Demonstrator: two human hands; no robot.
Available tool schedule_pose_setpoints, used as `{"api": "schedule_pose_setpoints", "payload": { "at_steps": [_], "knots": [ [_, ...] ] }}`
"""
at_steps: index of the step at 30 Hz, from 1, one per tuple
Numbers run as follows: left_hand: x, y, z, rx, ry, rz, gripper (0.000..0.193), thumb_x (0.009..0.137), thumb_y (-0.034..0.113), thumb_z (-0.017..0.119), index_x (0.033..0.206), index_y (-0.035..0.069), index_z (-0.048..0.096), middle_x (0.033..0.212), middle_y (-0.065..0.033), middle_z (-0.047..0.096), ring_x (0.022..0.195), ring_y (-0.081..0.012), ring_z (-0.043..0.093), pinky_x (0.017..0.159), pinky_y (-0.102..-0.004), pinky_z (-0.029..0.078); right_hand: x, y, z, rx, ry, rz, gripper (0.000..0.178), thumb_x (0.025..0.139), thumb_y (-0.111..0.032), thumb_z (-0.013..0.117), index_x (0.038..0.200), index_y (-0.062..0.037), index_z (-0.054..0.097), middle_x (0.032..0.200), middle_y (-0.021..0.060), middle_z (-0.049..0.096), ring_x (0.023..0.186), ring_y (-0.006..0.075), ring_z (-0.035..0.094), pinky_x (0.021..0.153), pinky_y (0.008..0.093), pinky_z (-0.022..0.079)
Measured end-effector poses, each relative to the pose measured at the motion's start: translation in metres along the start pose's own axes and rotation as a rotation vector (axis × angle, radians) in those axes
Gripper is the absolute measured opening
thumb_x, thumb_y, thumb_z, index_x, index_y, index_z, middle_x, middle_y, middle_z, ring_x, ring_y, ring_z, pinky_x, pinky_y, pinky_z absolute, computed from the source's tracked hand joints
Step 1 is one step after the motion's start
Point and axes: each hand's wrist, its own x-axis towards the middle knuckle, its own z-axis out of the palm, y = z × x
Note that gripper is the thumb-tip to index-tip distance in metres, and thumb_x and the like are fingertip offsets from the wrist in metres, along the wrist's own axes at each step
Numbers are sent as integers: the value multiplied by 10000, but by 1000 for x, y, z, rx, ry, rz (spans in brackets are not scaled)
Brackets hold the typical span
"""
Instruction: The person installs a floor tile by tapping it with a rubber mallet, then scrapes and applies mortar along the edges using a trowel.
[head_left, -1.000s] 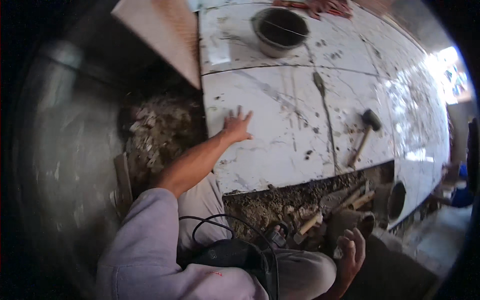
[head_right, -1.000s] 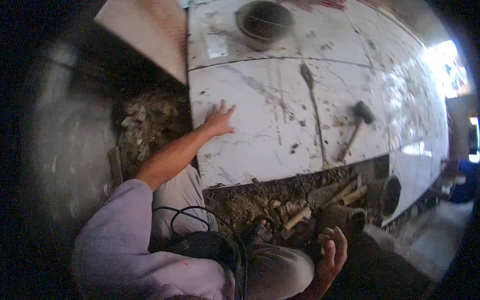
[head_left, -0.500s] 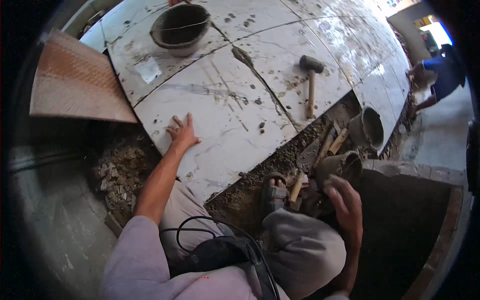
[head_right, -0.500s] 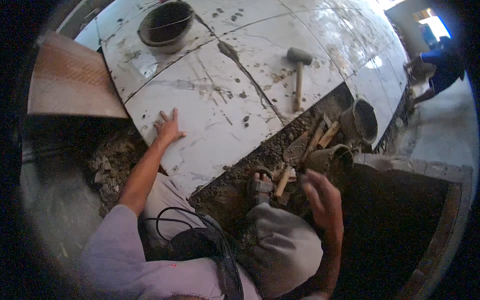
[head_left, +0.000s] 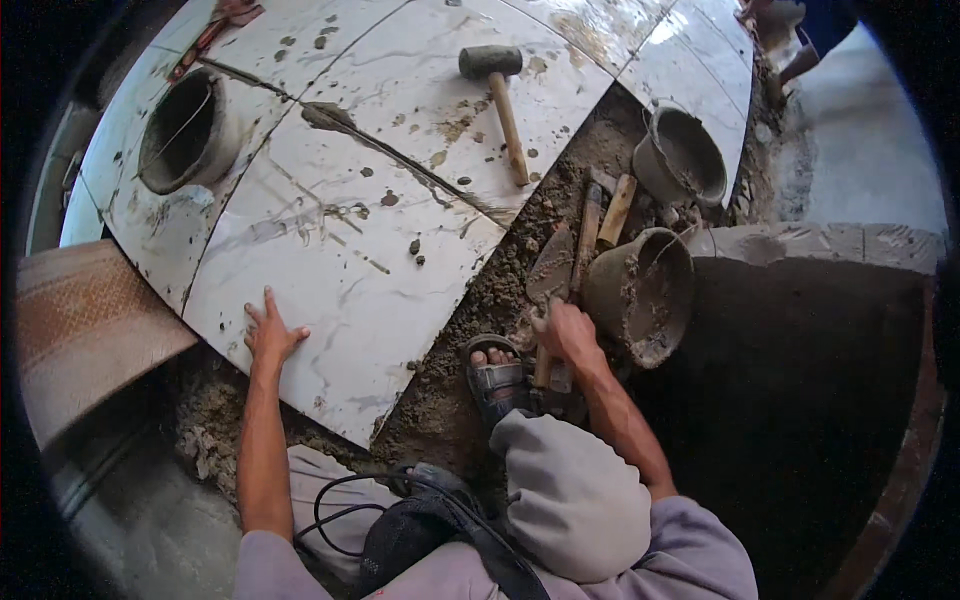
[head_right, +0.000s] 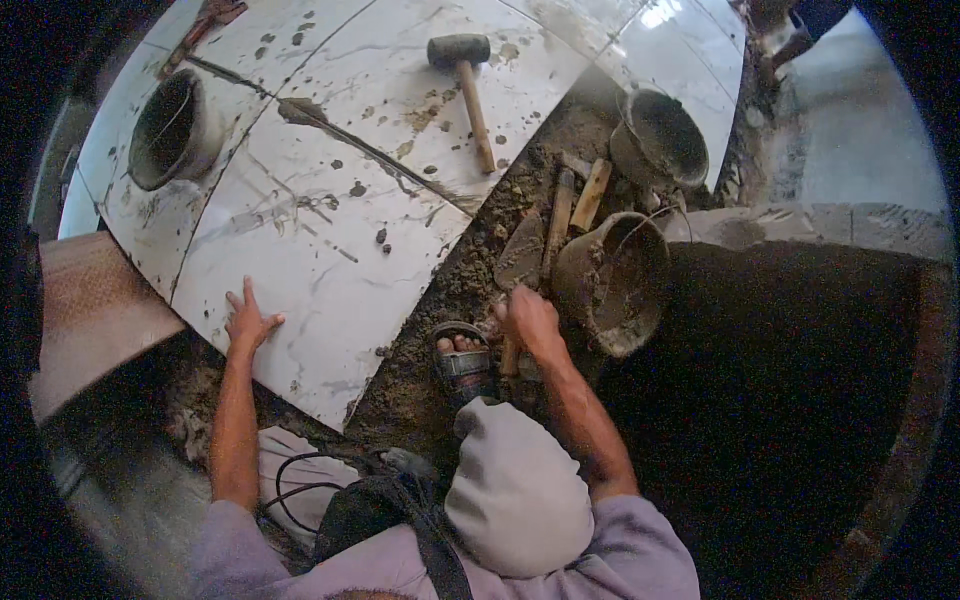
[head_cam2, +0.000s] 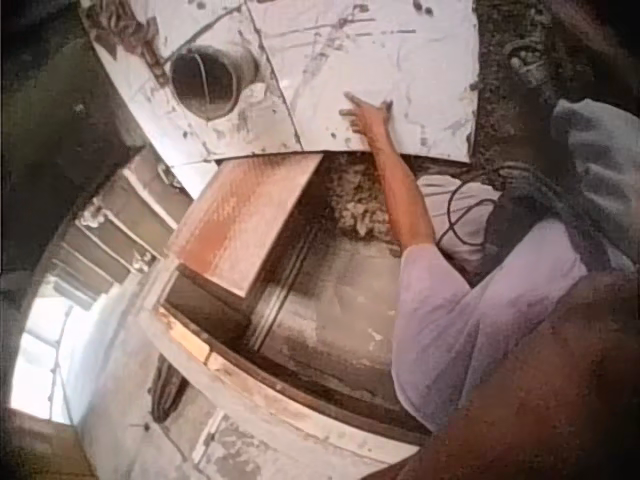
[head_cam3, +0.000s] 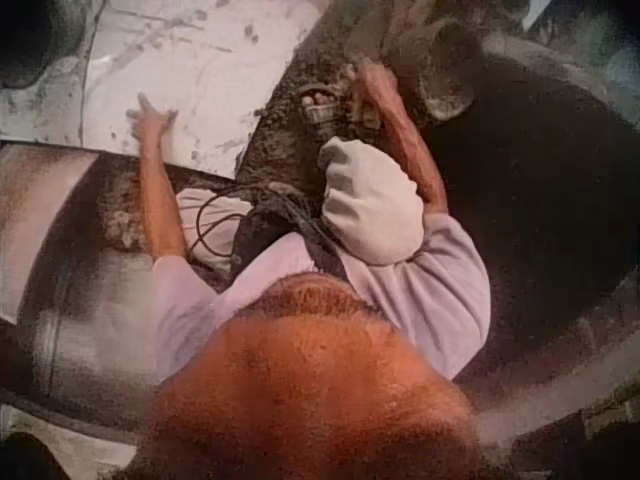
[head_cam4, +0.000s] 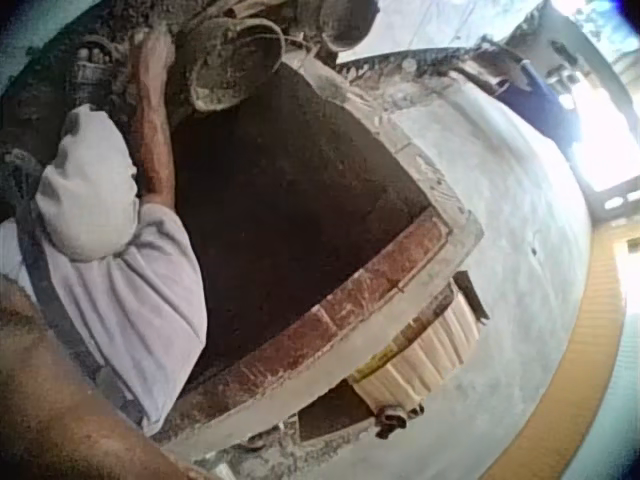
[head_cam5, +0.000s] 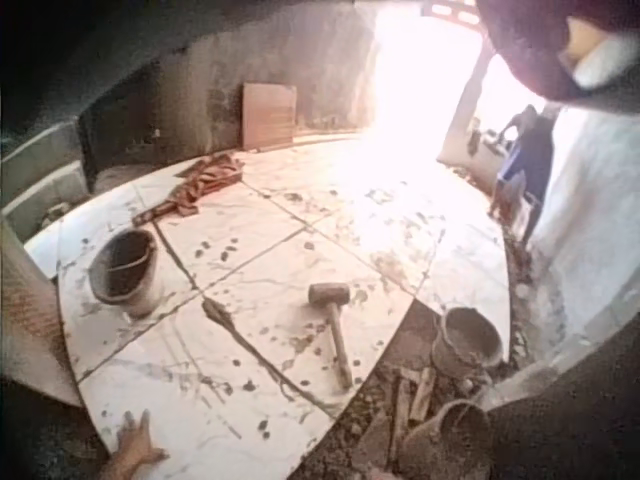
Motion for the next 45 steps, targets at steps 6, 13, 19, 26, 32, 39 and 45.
{"api": "schedule_pose_setpoints", "payload": {
  "at_steps": [6,13,19,26,32,39,45],
  "knots": [
    [10,-30,-7,43,27,-33,1195,624,452,820,1494,199,41,1457,-375,138,1266,-499,378,1003,-598,327,-46,3,63,646,4,230,503,817,-341,662,1132,27,526,1002,277,623,948,398,622,799,469,478],
    [15,-2,13,70,4,37,1240,614,486,823,1501,163,19,1454,-381,147,1240,-505,411,968,-566,387,-52,24,67,983,-2,460,520,826,-292,680,1206,12,496,1139,173,575,973,252,575,838,393,456],
    [1,1,-6,42,-29,-34,1198,642,463,815,1498,168,31,1466,-383,81,1202,-561,415,1002,-603,322,-51,18,51,687,9,347,423,858,-269,634,1134,21,496,1028,194,570,931,306,574,807,414,448],
    [-5,-6,-9,-6,-22,-23,1170,660,444,808,1498,162,40,1457,-393,80,1202,-578,402,1013,-615,295,82,-83,-34,320,443,-474,152,878,-124,575,956,5,595,955,201,575,881,387,559,767,463,459],
    [-3,6,-6,-17,-16,-8,1161,649,449,810,1499,172,69,1464,-373,86,1209,-587,383,1017,-616,290,305,-245,-82,350,595,-951,171,827,-188,633,872,-24,619,781,206,575,745,411,560,652,487,445],
    [-2,10,-9,-54,2,-24,1170,624,416,828,1503,225,79,1503,-319,45,1264,-566,328,1055,-604,250,439,-376,-101,276,702,-959,338,801,-272,647,1057,-52,665,999,214,632,925,393,607,812,437,480],
    [-5,3,3,1,84,-2,1164,608,475,819,1499,185,129,1472,-350,104,1171,-576,427,1047,-593,257,474,-409,-85,213,551,-889,286,813,-305,640,904,-34,660,878,233,644,863,411,616,760,475,485]
  ]
}}
